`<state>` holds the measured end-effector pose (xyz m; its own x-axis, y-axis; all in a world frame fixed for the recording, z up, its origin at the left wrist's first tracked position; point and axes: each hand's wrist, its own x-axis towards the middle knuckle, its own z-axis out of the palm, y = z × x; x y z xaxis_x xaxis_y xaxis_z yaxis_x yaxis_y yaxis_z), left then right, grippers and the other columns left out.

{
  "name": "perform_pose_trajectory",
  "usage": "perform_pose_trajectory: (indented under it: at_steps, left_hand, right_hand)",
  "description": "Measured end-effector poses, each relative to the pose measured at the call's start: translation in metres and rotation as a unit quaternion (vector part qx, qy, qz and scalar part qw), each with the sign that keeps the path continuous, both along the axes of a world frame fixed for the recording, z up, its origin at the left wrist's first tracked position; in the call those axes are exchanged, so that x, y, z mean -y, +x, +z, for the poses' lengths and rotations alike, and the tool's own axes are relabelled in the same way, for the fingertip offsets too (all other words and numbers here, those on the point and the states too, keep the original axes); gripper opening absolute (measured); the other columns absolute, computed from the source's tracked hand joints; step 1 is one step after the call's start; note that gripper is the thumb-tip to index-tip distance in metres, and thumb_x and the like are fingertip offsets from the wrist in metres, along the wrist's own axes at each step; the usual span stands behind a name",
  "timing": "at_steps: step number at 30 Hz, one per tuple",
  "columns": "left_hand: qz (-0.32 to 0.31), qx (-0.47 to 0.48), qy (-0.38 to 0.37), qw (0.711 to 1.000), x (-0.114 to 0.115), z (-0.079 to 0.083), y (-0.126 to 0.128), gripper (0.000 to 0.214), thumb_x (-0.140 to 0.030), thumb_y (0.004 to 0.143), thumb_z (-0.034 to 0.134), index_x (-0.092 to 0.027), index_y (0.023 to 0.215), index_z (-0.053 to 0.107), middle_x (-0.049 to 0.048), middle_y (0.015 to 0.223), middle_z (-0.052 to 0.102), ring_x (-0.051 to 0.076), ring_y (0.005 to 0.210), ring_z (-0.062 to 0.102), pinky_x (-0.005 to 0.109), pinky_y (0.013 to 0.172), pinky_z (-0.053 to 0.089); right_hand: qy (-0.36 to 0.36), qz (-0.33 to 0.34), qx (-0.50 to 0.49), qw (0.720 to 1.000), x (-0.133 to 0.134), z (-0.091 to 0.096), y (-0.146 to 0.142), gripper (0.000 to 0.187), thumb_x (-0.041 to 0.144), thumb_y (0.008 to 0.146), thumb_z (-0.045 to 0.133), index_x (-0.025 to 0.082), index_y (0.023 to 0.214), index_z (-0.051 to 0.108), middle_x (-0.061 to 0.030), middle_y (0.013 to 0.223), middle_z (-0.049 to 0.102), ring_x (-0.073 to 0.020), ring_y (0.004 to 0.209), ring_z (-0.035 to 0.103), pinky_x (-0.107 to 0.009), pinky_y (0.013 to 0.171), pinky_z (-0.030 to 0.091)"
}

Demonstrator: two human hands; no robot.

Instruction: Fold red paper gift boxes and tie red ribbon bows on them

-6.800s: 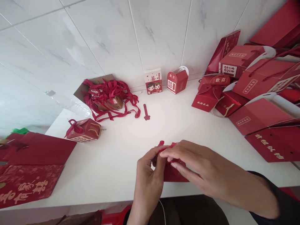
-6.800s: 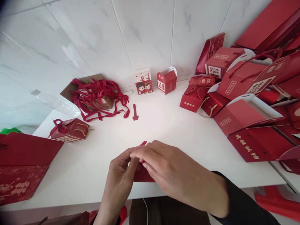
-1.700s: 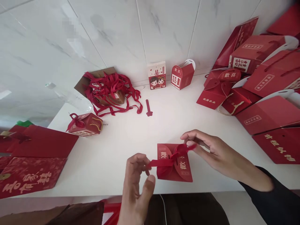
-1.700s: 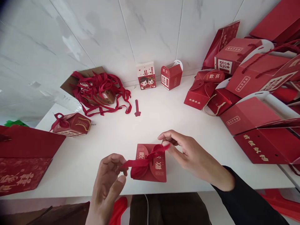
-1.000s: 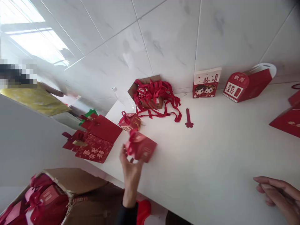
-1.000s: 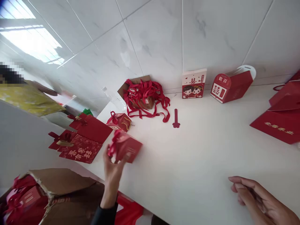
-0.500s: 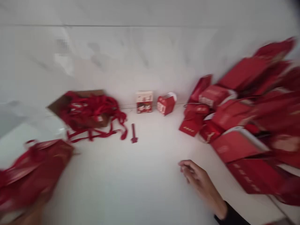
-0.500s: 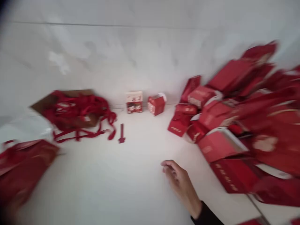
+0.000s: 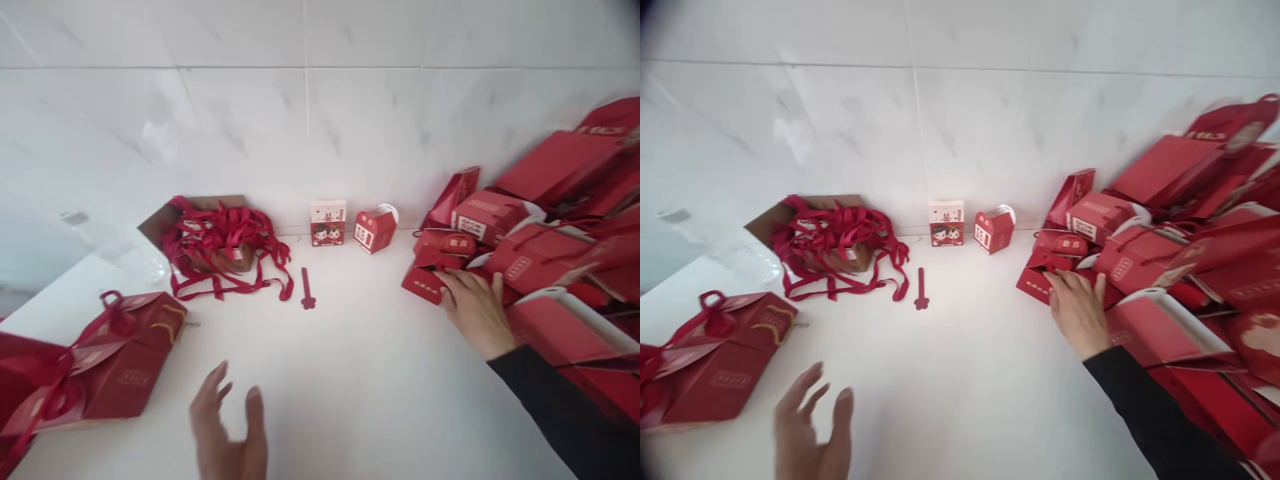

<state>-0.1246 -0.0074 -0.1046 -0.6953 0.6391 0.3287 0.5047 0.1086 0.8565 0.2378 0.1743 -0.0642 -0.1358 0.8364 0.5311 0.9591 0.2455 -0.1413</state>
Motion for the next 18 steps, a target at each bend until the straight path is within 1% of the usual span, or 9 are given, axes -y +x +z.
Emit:
perform_pose_trajectory:
  at_steps: [2, 5, 7, 9, 10, 12, 14, 16, 18]
  left_hand:
    - [-0.056, -0.044, -0.026, 0.997, -0.009, 0.009, 0.005, 0.04, -0.041, 0.093, 0.059, -0.026, 0.129, 0.058, 0.0105, 0.134, 0.059, 0.03, 0.112, 0.062, 0.049, 0.093, 0.054]
    - [-0.136, -0.09, -0.061, 0.985, -0.047, 0.015, 0.011, 0.028, -0.031, 0.097, 0.048, -0.023, 0.122, 0.059, 0.0117, 0.124, 0.062, 0.029, 0.114, 0.061, 0.046, 0.091, 0.054]
    - [-0.144, -0.106, -0.077, 0.981, -0.08, 0.015, 0.01, 0.034, -0.024, 0.097, 0.047, -0.02, 0.129, 0.057, 0.0131, 0.118, 0.062, 0.028, 0.109, 0.061, 0.045, 0.09, 0.053]
    - [-0.148, -0.126, -0.096, 0.976, -0.111, 0.014, 0.004, 0.042, -0.013, 0.094, 0.047, -0.017, 0.135, 0.055, 0.012, 0.105, 0.062, 0.028, 0.104, 0.061, 0.046, 0.092, 0.051]
    - [-0.151, -0.137, -0.108, 0.973, -0.124, 0.013, 0.0, 0.042, -0.01, 0.092, 0.05, -0.017, 0.133, 0.058, 0.011, 0.1, 0.062, 0.027, 0.102, 0.062, 0.046, 0.092, 0.051]
    - [-0.157, -0.157, -0.131, 0.966, -0.145, 0.011, -0.008, 0.03, -0.014, 0.093, 0.058, -0.016, 0.122, 0.064, 0.0086, 0.098, 0.064, 0.025, 0.098, 0.064, 0.046, 0.091, 0.052]
    - [-0.159, -0.172, -0.145, 0.961, -0.155, 0.01, -0.016, 0.02, -0.026, 0.095, 0.065, -0.015, 0.112, 0.066, 0.0065, 0.103, 0.067, 0.022, 0.096, 0.065, 0.043, 0.088, 0.055]
    - [-0.154, -0.184, -0.142, 0.96, -0.154, 0.01, -0.021, 0.022, -0.035, 0.097, 0.066, -0.015, 0.105, 0.066, 0.0048, 0.104, 0.068, 0.019, 0.092, 0.066, 0.04, 0.085, 0.056]
    - [-0.142, -0.191, -0.121, 0.964, -0.142, 0.015, -0.022, 0.017, -0.031, 0.097, 0.064, -0.015, 0.098, 0.066, 0.0038, 0.096, 0.068, 0.018, 0.089, 0.066, 0.038, 0.083, 0.056]
  right_hand:
    - [0.008, 0.028, 0.01, 1.0, 0.004, -0.002, -0.002, 0.04, 0.024, 0.094, 0.039, 0.016, 0.114, 0.072, -0.0191, 0.111, 0.073, -0.0401, 0.1, 0.064, -0.079, 0.108, 0.023]
    - [0.011, 0.084, 0.018, 0.996, 0.021, -0.003, -0.014, 0.039, 0.027, 0.097, 0.039, 0.016, 0.113, 0.073, -0.0176, 0.111, 0.073, -0.0374, 0.099, 0.067, -0.071, 0.106, 0.036]
    - [0.006, 0.131, 0.017, 0.991, 0.04, -0.002, -0.028, 0.037, 0.027, 0.1, 0.04, 0.017, 0.116, 0.072, -0.0159, 0.113, 0.072, -0.0348, 0.103, 0.067, -0.066, 0.107, 0.041]
    - [-0.003, 0.183, 0.005, 0.983, 0.063, 0.001, -0.046, 0.034, 0.027, 0.102, 0.043, 0.018, 0.118, 0.071, -0.0151, 0.112, 0.071, -0.0338, 0.104, 0.068, -0.065, 0.105, 0.045]
    - [-0.014, 0.203, -0.003, 0.979, 0.074, 0.002, -0.055, 0.032, 0.028, 0.102, 0.044, 0.02, 0.116, 0.072, -0.0142, 0.112, 0.07, -0.0332, 0.104, 0.068, -0.062, 0.099, 0.051]
    - [-0.042, 0.224, -0.033, 0.973, 0.096, 0.003, -0.069, 0.028, 0.029, 0.103, 0.047, 0.026, 0.116, 0.071, -0.0118, 0.116, 0.067, -0.0306, 0.105, 0.069, -0.051, 0.087, 0.061]
    - [-0.069, 0.238, -0.056, 0.967, 0.11, 0.002, -0.078, 0.03, 0.033, 0.103, 0.05, 0.032, 0.128, 0.067, -0.0106, 0.126, 0.063, -0.0295, 0.112, 0.068, -0.045, 0.084, 0.064]
    - [-0.087, 0.239, -0.071, 0.965, 0.117, -0.003, -0.082, 0.039, 0.039, 0.102, 0.052, 0.036, 0.141, 0.058, -0.0101, 0.138, 0.056, -0.0309, 0.121, 0.064, -0.044, 0.087, 0.065]
    - [-0.12, 0.23, -0.087, 0.962, 0.119, -0.009, -0.083, 0.044, 0.044, 0.102, 0.053, 0.04, 0.146, 0.051, -0.0091, 0.148, 0.049, -0.0322, 0.128, 0.061, -0.044, 0.088, 0.066]
